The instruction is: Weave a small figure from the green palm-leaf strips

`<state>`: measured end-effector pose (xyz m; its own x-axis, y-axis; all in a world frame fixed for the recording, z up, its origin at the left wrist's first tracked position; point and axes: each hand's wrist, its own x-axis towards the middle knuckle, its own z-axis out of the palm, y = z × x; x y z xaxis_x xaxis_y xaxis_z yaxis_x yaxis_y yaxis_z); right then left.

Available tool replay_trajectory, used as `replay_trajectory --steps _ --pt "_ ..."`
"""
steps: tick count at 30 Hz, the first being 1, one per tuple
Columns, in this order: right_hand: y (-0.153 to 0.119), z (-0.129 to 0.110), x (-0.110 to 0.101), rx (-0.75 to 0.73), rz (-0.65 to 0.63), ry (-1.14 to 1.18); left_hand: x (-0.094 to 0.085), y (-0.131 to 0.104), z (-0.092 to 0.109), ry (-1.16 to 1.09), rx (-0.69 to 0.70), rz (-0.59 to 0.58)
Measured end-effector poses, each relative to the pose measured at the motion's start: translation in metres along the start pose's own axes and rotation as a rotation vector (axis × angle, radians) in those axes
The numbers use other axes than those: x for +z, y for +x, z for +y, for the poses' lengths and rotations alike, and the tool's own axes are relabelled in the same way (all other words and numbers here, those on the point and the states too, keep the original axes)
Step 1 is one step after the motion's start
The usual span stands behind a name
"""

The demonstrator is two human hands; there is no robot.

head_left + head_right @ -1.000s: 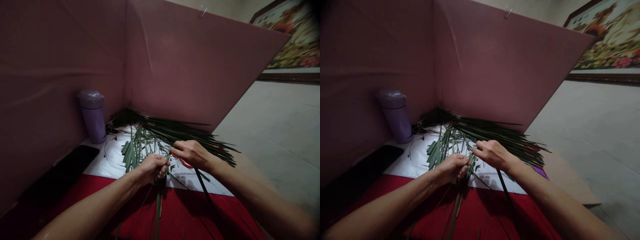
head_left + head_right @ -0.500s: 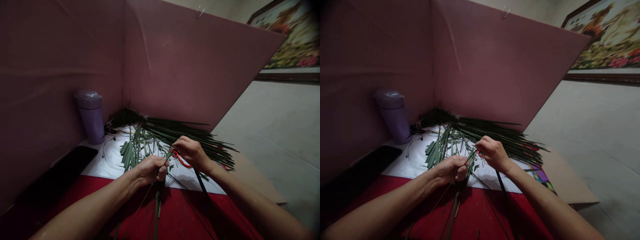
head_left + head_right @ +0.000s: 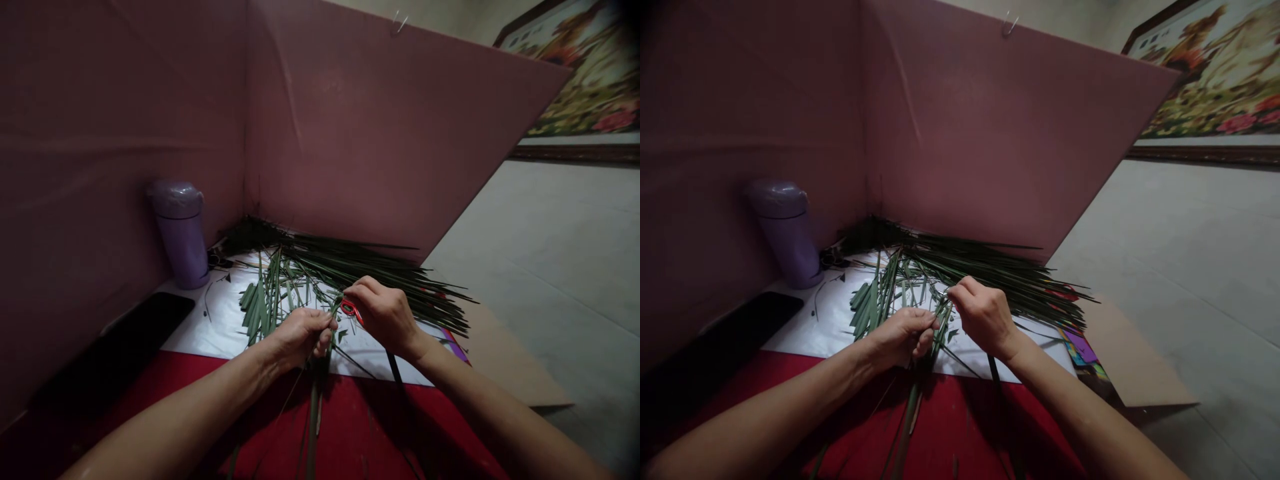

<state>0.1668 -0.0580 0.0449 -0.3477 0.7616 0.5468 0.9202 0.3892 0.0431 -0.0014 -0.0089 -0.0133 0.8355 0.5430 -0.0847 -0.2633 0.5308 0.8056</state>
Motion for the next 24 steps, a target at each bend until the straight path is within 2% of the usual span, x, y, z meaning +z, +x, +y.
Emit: replay_trajectory --steps 6,10,14,20,24 --pt "0.001 0.001 0.002 -0.033 -0.041 -0.157 0.001 -0.001 0.000 0.117 0.009 0.050" --pt "0.001 0.007 0.002 -0.160 -0.123 -0.293 0.001 0.000 0.000 0.153 -0.012 0.072" --pt "0.002 0.010 0.001 -0.247 -0.147 -0.365 0.000 0.000 -0.002 0.173 -0.005 0.072" --pt "0.003 0.008 0.003 -0.149 -0.145 -0.353 0.001 0.001 -0.003 0.109 -0.009 0.020" --pt "0.001 0.002 0.005 -0.077 -0.142 -0.267 0.003 0.001 -0.001 0.135 0.011 0.047"
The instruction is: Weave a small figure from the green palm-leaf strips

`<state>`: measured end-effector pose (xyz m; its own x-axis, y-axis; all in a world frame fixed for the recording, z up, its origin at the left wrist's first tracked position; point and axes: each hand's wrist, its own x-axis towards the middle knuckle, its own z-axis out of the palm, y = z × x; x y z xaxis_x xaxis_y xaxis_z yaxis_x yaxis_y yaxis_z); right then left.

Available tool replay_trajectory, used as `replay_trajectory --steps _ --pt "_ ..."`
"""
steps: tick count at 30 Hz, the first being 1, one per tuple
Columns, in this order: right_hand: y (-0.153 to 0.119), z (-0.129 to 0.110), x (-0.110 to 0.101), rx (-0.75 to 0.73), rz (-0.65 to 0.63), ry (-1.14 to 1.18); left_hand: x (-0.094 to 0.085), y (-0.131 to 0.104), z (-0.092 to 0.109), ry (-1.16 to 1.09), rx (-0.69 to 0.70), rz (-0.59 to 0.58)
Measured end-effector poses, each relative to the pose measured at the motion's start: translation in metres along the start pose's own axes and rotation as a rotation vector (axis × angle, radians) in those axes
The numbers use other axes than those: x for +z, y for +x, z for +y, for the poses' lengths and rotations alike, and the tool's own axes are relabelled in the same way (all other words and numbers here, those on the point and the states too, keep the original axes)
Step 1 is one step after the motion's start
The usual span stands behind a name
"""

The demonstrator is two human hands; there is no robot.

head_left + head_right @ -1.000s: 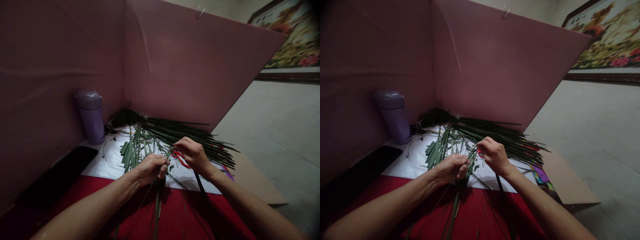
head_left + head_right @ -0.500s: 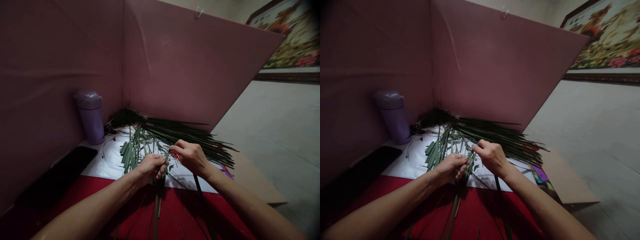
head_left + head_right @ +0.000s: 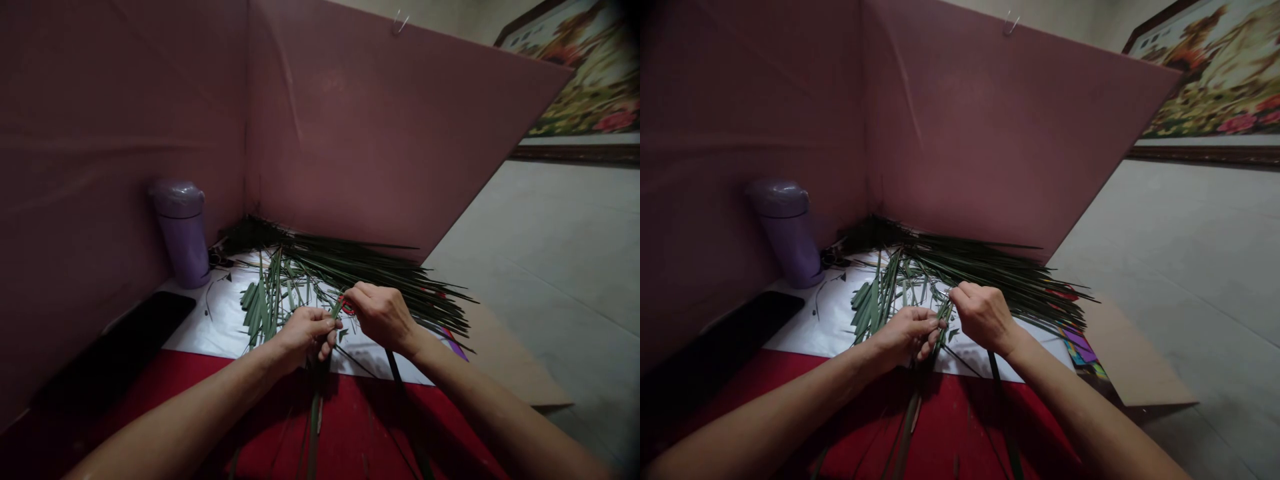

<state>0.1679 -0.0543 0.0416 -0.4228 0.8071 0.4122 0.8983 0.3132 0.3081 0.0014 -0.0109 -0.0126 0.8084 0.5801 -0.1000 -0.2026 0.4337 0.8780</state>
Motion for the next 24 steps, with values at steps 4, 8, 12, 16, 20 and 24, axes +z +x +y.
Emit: replay_trajectory --steps 4,8,12,16,20,24 --pt "-0.001 -0.011 0.000 0.153 0.043 0.236 0.002 -0.001 0.001 0.036 0.023 0.043" --pt "0.000 -0.022 0.003 0.453 0.099 0.558 0.002 -0.001 0.002 0.037 0.035 0.069" --pt "0.000 -0.033 0.008 0.697 0.073 1.021 0.001 0.000 0.000 0.059 0.088 0.094" --pt "-0.001 -0.040 0.011 0.795 0.065 1.457 0.000 0.002 -0.001 0.064 0.131 0.102" --pt "-0.008 -0.042 0.012 0.833 0.094 1.616 -0.002 0.003 -0.001 0.045 0.176 0.142" --pt "-0.022 -0.042 0.016 0.878 0.074 1.604 -0.003 0.003 0.000 0.019 0.199 0.186"
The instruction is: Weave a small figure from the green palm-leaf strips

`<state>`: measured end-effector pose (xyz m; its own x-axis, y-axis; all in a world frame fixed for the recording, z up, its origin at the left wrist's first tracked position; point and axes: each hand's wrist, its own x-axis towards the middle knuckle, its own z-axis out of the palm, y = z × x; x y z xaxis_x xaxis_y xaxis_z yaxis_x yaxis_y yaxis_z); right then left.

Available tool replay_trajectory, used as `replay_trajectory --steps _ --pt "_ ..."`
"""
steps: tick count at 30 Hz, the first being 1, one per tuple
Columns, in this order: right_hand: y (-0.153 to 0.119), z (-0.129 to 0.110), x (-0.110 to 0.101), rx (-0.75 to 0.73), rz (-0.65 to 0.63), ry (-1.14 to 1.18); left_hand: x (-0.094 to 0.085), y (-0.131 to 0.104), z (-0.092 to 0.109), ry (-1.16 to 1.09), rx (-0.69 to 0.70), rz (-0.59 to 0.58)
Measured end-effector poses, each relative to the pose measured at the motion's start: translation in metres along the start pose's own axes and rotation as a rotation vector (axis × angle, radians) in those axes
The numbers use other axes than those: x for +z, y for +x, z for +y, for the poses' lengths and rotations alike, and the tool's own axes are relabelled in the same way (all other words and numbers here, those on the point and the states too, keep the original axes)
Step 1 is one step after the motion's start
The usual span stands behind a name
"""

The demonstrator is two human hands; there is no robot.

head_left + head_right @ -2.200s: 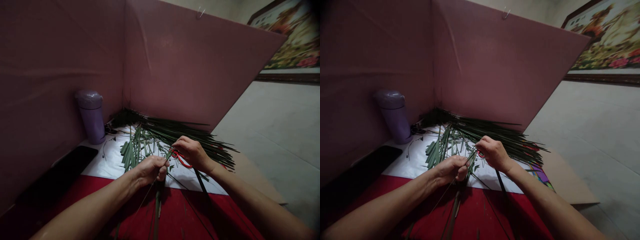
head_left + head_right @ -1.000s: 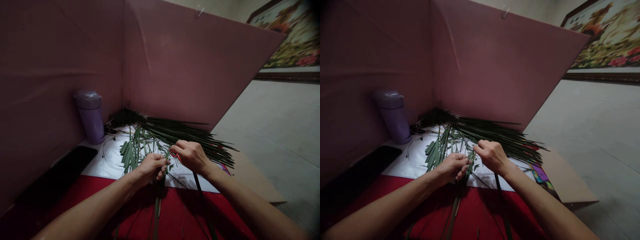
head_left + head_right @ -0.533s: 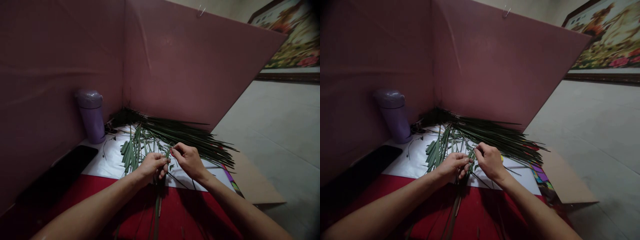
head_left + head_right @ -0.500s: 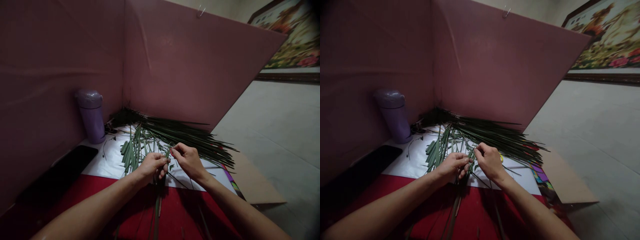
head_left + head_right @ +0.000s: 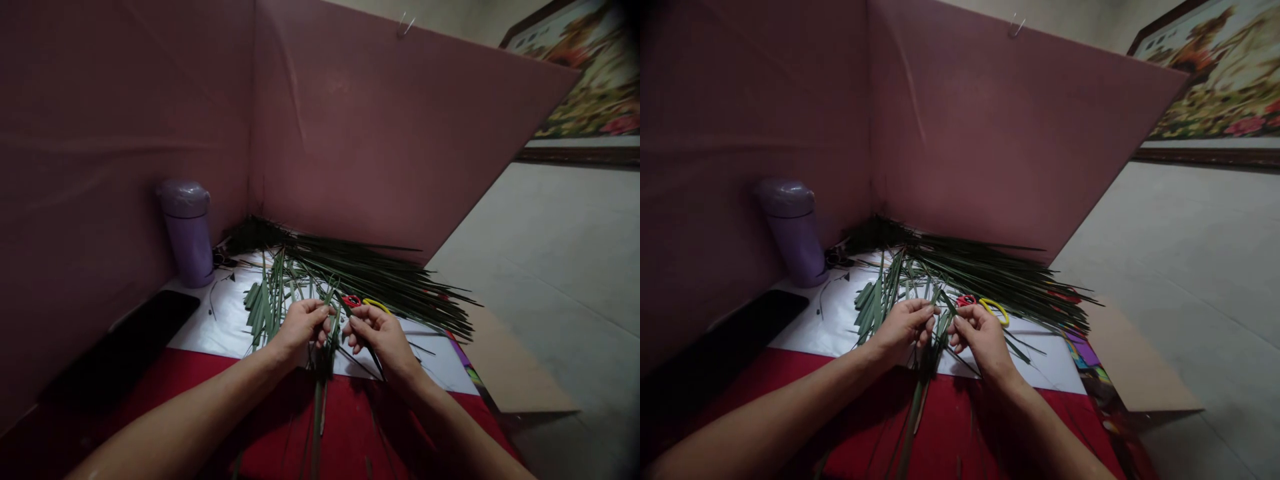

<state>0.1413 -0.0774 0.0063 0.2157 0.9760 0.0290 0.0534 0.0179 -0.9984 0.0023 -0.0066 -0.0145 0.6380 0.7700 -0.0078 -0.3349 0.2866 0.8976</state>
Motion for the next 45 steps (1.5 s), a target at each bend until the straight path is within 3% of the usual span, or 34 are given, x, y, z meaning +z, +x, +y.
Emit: replay_trajectory --steps 6,16,24,30,37,45 --pt "-0.003 0.008 -0.008 -0.028 0.062 -0.022 0.001 -0.001 0.002 -0.001 -0.018 0.000" --pt "0.013 -0.013 0.006 -0.165 0.128 -0.100 0.002 -0.005 0.003 0.051 -0.101 -0.120" --pt "0.012 -0.024 0.014 -0.304 0.250 -0.513 0.004 -0.006 -0.001 0.099 -0.090 -0.195" --pt "0.006 -0.020 0.015 -0.426 0.216 -0.761 0.004 -0.006 0.001 0.081 -0.104 -0.155" --pt "0.006 -0.012 0.010 -0.356 0.245 -0.660 0.003 -0.005 -0.001 0.063 -0.110 -0.140" --pt "0.008 -0.008 0.012 -0.313 0.192 -0.499 0.003 -0.005 0.000 0.078 -0.121 -0.140"
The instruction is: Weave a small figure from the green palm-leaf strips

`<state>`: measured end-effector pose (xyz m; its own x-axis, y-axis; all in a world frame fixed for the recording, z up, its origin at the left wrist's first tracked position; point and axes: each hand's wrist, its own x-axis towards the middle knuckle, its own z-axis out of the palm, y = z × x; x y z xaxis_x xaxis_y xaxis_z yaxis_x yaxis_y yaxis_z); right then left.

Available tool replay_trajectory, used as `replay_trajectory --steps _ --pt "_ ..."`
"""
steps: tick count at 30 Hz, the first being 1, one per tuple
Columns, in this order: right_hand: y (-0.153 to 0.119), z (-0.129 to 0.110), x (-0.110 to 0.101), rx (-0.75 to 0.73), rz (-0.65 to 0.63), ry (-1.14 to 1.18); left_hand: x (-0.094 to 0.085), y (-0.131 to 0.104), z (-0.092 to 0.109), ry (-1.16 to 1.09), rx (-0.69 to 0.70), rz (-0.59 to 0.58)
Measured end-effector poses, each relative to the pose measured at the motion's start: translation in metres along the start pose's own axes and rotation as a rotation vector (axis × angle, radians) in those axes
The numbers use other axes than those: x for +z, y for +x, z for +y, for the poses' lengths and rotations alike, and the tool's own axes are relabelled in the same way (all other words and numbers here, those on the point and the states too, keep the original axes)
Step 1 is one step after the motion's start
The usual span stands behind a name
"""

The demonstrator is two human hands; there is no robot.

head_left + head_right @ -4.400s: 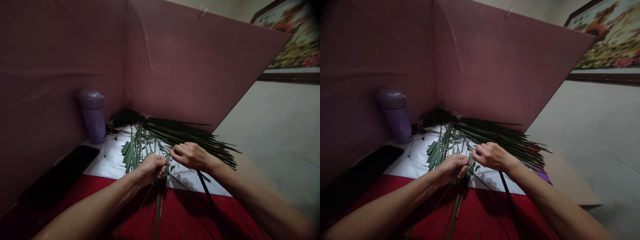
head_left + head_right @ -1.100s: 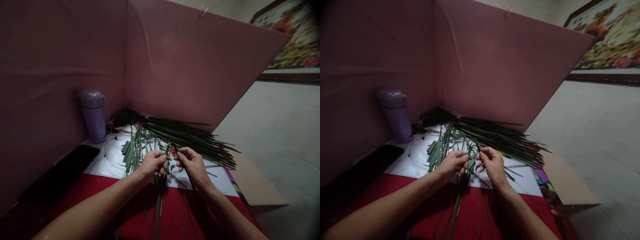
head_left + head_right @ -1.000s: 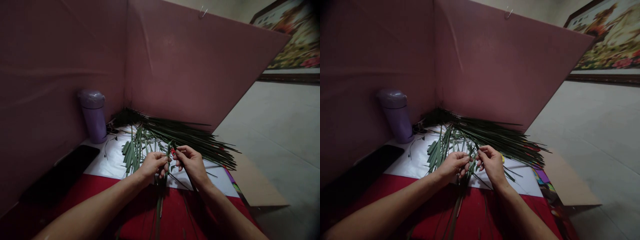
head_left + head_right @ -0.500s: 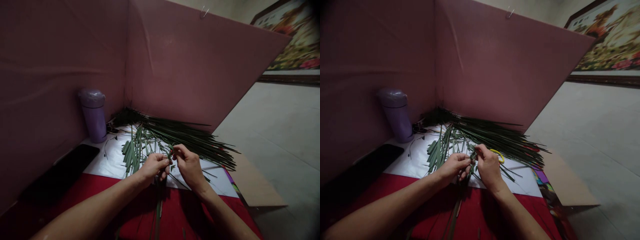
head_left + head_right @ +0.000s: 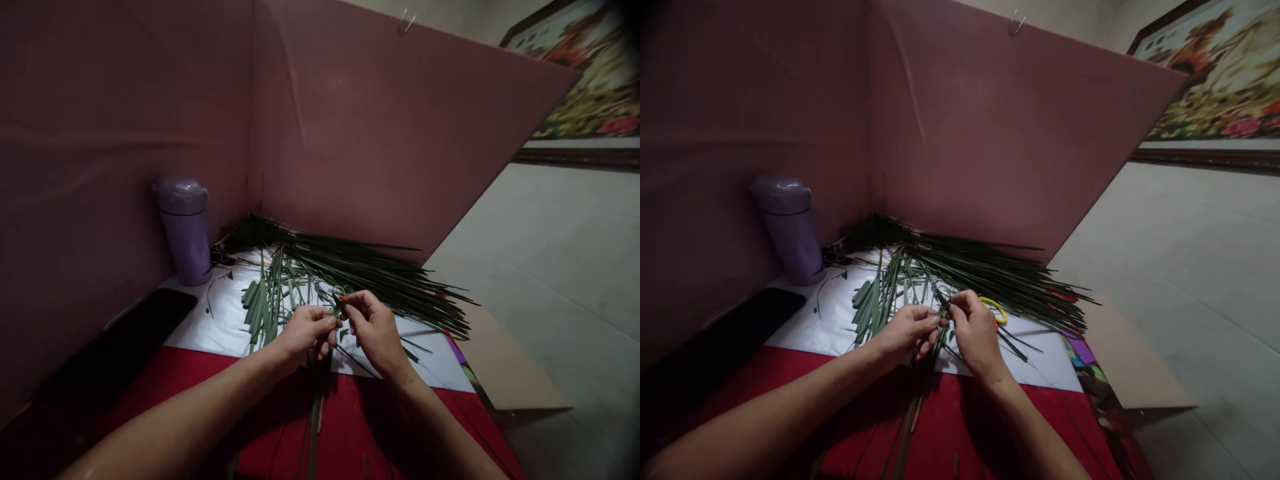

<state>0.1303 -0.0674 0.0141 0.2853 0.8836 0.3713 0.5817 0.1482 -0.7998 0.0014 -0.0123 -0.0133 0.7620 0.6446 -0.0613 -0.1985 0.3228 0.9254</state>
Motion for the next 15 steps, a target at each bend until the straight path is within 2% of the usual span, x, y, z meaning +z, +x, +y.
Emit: replay_trajectory --steps 8,15 --pt "-0.0007 0.0021 0.0053 -0.012 0.034 -0.011 0.0023 -0.0007 -0.0003 0.069 0.032 0.005" --pt "-0.0017 0.0043 0.0092 0.093 0.087 0.044 0.0039 0.0003 -0.0001 0.085 0.024 0.016"
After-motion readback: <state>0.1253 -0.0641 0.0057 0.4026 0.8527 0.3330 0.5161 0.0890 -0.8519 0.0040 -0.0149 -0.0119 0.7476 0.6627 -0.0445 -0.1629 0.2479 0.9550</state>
